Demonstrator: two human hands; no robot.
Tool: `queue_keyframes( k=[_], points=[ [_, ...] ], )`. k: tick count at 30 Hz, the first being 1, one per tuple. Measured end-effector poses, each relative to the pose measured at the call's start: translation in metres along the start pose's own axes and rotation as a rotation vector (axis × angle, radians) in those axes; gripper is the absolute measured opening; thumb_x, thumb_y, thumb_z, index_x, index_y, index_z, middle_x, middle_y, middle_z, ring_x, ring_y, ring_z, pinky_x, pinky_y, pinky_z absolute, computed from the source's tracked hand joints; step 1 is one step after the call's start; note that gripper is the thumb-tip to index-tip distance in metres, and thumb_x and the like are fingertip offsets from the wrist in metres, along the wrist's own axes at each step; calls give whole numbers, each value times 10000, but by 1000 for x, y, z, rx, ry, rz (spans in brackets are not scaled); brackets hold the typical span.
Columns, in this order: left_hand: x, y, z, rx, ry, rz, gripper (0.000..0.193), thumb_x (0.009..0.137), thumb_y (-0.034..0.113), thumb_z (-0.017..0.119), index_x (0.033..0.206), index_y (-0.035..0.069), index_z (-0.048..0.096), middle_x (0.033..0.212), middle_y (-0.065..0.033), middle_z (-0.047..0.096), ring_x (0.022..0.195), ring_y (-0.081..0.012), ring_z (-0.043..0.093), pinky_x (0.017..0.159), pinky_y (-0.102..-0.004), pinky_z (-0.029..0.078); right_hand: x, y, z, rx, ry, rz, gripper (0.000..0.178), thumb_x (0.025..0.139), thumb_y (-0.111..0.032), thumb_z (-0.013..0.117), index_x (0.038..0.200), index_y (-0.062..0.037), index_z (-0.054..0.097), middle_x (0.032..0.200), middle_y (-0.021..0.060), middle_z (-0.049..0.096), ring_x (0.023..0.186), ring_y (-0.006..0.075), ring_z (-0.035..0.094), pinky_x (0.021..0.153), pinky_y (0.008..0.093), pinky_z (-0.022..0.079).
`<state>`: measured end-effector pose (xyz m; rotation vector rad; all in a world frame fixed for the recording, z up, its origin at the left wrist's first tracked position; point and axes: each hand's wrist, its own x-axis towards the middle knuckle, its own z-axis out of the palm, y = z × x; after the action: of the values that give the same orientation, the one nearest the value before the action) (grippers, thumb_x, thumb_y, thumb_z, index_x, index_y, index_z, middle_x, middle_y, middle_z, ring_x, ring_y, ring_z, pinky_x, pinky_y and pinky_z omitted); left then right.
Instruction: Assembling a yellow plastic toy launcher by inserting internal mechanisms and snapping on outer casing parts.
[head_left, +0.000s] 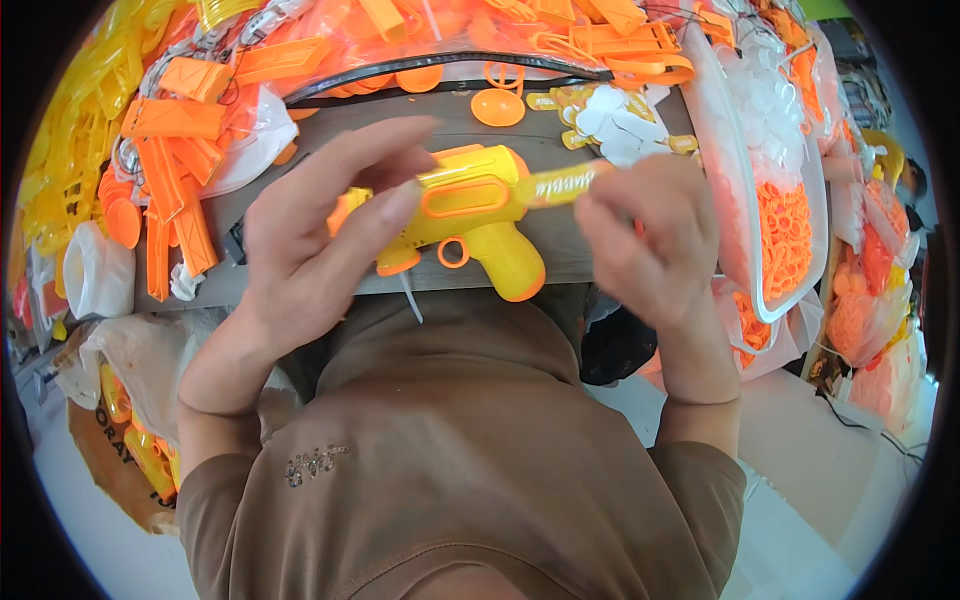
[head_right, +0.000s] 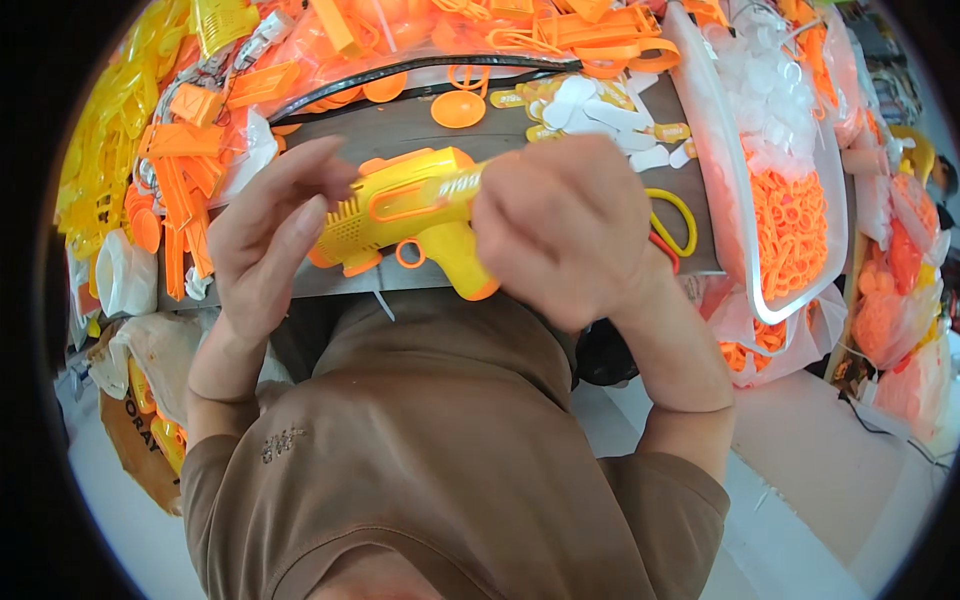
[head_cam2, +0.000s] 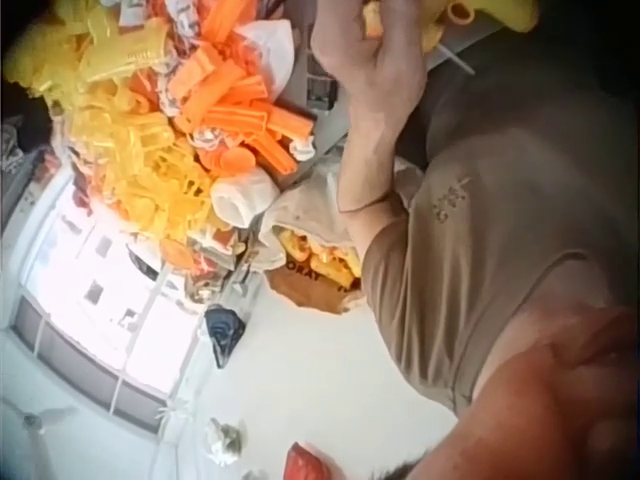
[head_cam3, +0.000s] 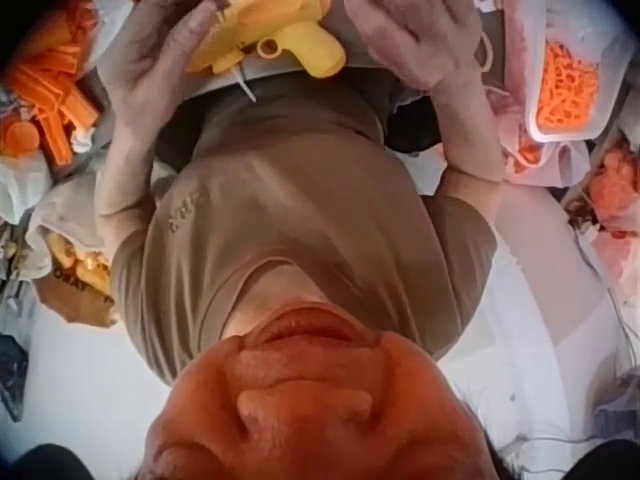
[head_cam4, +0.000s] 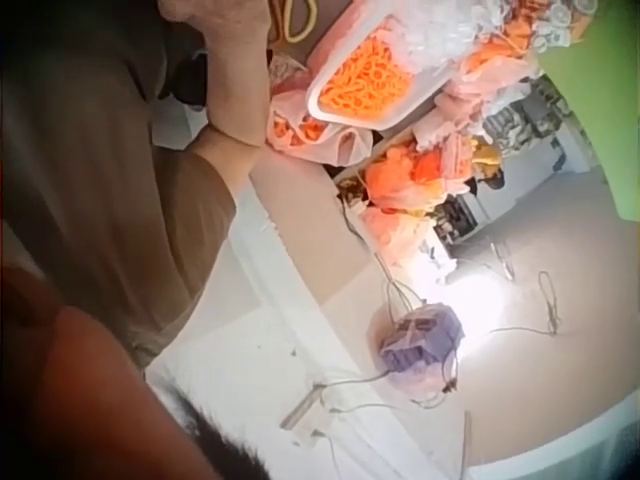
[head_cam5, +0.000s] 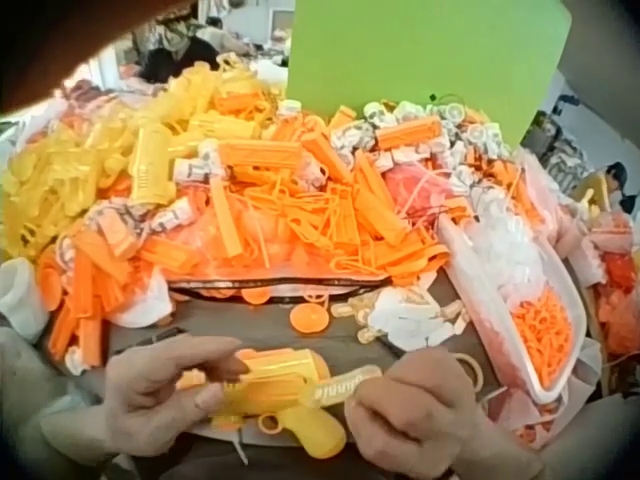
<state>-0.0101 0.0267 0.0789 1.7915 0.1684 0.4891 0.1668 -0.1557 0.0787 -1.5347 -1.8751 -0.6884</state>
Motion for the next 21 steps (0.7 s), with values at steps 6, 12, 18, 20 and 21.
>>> queue_keyframes(
  k=[6,12,18,20,21],
  points=[
    [20,10,18,-389,-199,-293,372,937,94,490,1280,-46,452,852,-60,628,726,-89,594,652,-217,468,-3,-9,7,3,13,-74,271,603,54,718,807,-41,566,964,85,545,781,236,504,576,323,424],
    [22,5,24,-434,-240,-321,375,899,40,550,1253,-46,458,811,-58,623,648,-86,602,542,-182,440,-3,-11,14,36,43,-88,274,608,49,717,817,-48,568,1015,93,546,819,246,504,602,332,443],
    [16,4,25,-500,-88,-287,386,882,15,572,1246,-47,457,822,-67,633,680,-85,608,574,-191,467,-3,-20,7,162,64,292,237,765,-8,681,967,-32,560,1055,133,555,929,250,541,746,333,478],
    [13,5,32,-497,12,-230,410,873,-15,574,1261,-41,444,877,-85,649,714,-79,607,617,-195,481,-10,-32,13,705,171,805,232,846,-45,626,1058,-9,539,1040,134,568,934,192,549,787,300,466],
    [9,4,37,-497,11,-232,410,873,-15,574,1261,-41,444,877,-85,649,714,-79,607,617,-195,481,-6,-39,15,824,127,921,168,873,-24,576,1038,5,560,1013,121,580,904,150,551,787,277,458]
  ],
)
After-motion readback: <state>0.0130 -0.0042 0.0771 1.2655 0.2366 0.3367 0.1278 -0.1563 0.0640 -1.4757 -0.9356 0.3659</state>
